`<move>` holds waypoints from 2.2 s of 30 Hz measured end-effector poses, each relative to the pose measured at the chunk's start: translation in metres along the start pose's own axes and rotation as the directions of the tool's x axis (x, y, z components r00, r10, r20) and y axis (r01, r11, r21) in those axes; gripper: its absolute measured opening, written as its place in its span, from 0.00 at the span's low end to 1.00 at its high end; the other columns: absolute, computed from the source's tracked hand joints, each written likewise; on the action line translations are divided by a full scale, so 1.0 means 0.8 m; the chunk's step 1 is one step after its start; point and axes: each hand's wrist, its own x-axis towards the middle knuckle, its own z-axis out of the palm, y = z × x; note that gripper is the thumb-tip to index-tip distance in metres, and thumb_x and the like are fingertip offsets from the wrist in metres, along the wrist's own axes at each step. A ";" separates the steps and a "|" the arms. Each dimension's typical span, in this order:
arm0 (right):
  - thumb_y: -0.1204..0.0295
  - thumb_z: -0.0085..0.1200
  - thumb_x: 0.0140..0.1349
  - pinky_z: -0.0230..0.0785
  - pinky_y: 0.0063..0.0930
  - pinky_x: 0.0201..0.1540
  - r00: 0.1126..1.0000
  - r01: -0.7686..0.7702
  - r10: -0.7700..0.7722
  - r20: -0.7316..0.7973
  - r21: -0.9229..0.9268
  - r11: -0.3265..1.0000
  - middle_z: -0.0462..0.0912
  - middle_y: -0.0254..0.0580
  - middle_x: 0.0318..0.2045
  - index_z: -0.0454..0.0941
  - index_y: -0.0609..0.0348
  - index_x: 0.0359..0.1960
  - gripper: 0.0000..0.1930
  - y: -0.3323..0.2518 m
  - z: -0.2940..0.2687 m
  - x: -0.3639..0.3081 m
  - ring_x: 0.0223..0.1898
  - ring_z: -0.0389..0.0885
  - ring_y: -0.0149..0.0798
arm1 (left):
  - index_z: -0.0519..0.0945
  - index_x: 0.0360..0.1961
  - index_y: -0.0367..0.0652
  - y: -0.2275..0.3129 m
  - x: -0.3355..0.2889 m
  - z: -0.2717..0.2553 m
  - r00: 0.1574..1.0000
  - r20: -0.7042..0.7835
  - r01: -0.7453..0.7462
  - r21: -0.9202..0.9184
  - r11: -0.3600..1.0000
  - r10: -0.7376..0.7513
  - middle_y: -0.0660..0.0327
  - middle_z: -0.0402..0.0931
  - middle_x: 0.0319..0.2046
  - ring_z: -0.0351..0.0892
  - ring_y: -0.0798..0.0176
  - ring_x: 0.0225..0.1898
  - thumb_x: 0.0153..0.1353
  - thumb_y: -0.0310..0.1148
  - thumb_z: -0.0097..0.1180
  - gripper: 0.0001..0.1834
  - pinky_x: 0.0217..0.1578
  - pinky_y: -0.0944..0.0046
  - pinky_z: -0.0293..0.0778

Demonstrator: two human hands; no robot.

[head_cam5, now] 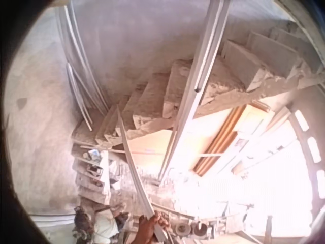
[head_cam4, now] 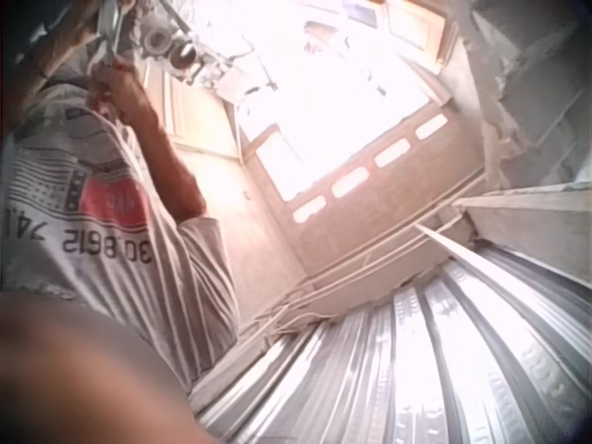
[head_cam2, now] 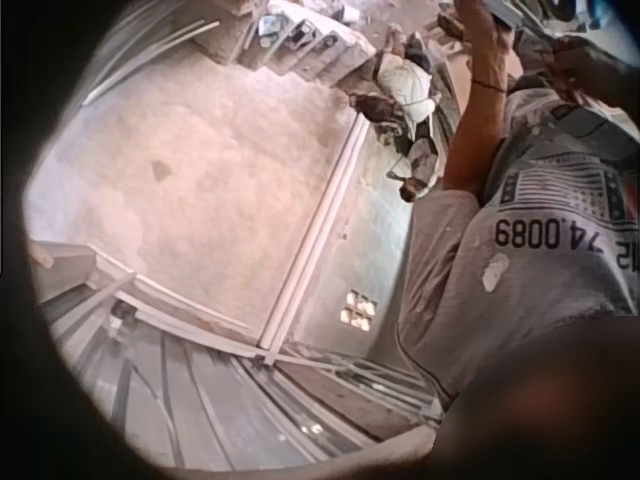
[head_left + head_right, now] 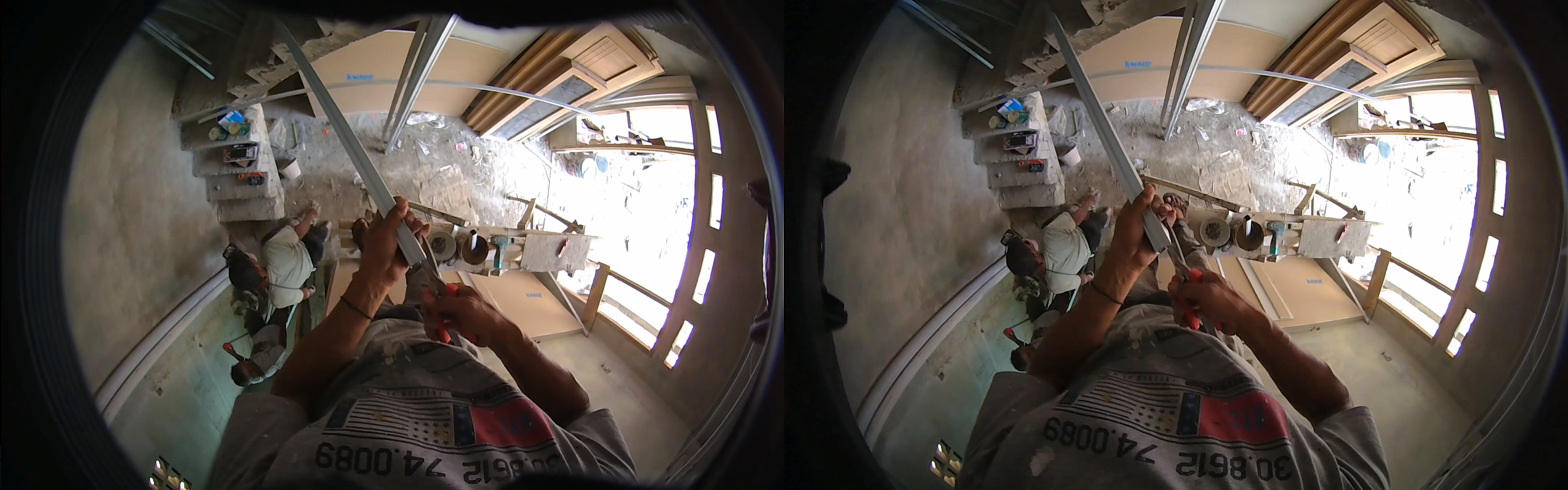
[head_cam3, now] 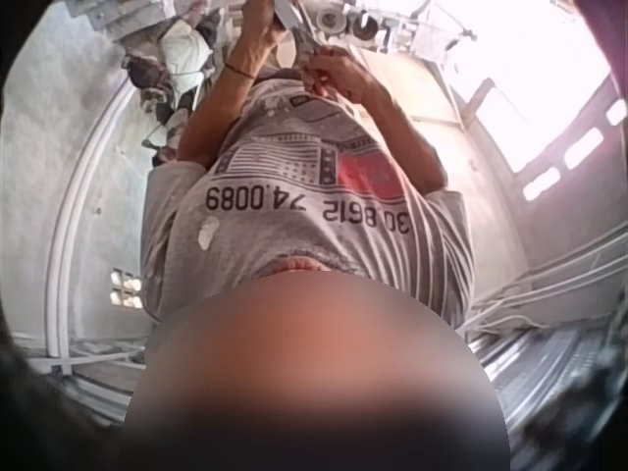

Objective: The person cuts metal frame pieces with tin snips and fits them into a ceiling grid. They repeatedly measure, cut, and place the pieces along the ceiling track, adjusting the fit as needed.

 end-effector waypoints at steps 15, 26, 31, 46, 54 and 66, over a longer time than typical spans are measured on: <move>0.65 0.73 0.56 0.76 0.52 0.44 0.978 -0.025 -0.205 -0.030 -0.999 0.028 0.83 0.54 0.37 0.74 0.58 0.48 0.24 -0.122 -0.110 -0.120 0.42 0.85 0.60 | 0.74 0.48 0.53 -0.029 -0.053 -0.016 0.991 -0.037 -0.120 0.128 0.985 0.125 0.67 0.76 0.37 0.80 0.68 0.37 0.74 0.38 0.62 0.10 0.48 0.53 0.78; 0.63 0.72 0.57 0.77 0.51 0.52 0.539 -0.019 -0.797 -0.271 -0.950 0.310 0.87 0.56 0.44 0.71 0.63 0.50 0.27 -0.204 0.072 0.224 0.49 0.86 0.55 | 0.61 0.73 0.38 -0.189 -0.059 -0.031 0.997 0.018 -0.071 0.664 0.744 0.079 0.56 0.67 0.67 0.71 0.60 0.65 0.70 0.37 0.67 0.38 0.62 0.56 0.73; 0.78 0.58 0.63 0.75 0.52 0.48 0.460 0.135 -0.886 -0.049 -0.983 0.125 0.86 0.54 0.39 0.73 0.62 0.44 0.10 -0.189 0.012 0.170 0.45 0.84 0.58 | 0.62 0.74 0.37 -0.139 -0.019 -0.060 0.908 0.417 -0.306 0.716 0.628 -0.034 0.47 0.71 0.64 0.72 0.48 0.66 0.65 0.37 0.71 0.42 0.63 0.53 0.72; 0.82 0.63 0.42 0.71 0.49 0.50 0.354 0.193 -0.901 0.250 -0.962 -0.191 0.81 0.44 0.36 0.74 0.57 0.43 0.22 -0.038 -0.233 -0.087 0.42 0.81 0.54 | 0.82 0.50 0.45 0.477 -0.075 -0.045 0.746 0.338 -0.542 -0.193 0.818 0.574 0.65 0.82 0.43 0.77 0.65 0.41 0.70 0.50 0.61 0.20 0.43 0.59 0.75; 0.80 0.65 0.45 0.66 0.47 0.57 0.348 0.173 -0.931 0.108 -0.984 -0.049 0.82 0.43 0.38 0.74 0.56 0.45 0.22 -0.040 -0.256 -0.002 0.48 0.80 0.53 | 0.84 0.51 0.37 0.657 -0.478 -0.171 0.362 0.106 -0.909 0.259 0.326 0.926 0.58 0.86 0.40 0.80 0.66 0.35 0.74 0.42 0.59 0.18 0.44 0.63 0.80; 0.72 0.64 0.56 0.69 0.43 0.60 0.129 0.358 -0.750 0.649 -0.736 -0.575 0.80 0.36 0.37 0.76 0.53 0.41 0.12 -0.243 -0.023 0.154 0.48 0.81 0.44 | 0.78 0.44 0.38 0.342 -0.787 -0.410 -0.038 -0.557 -0.990 0.134 0.044 0.830 0.62 0.79 0.39 0.83 0.60 0.43 0.75 0.49 0.54 0.21 0.54 0.50 0.79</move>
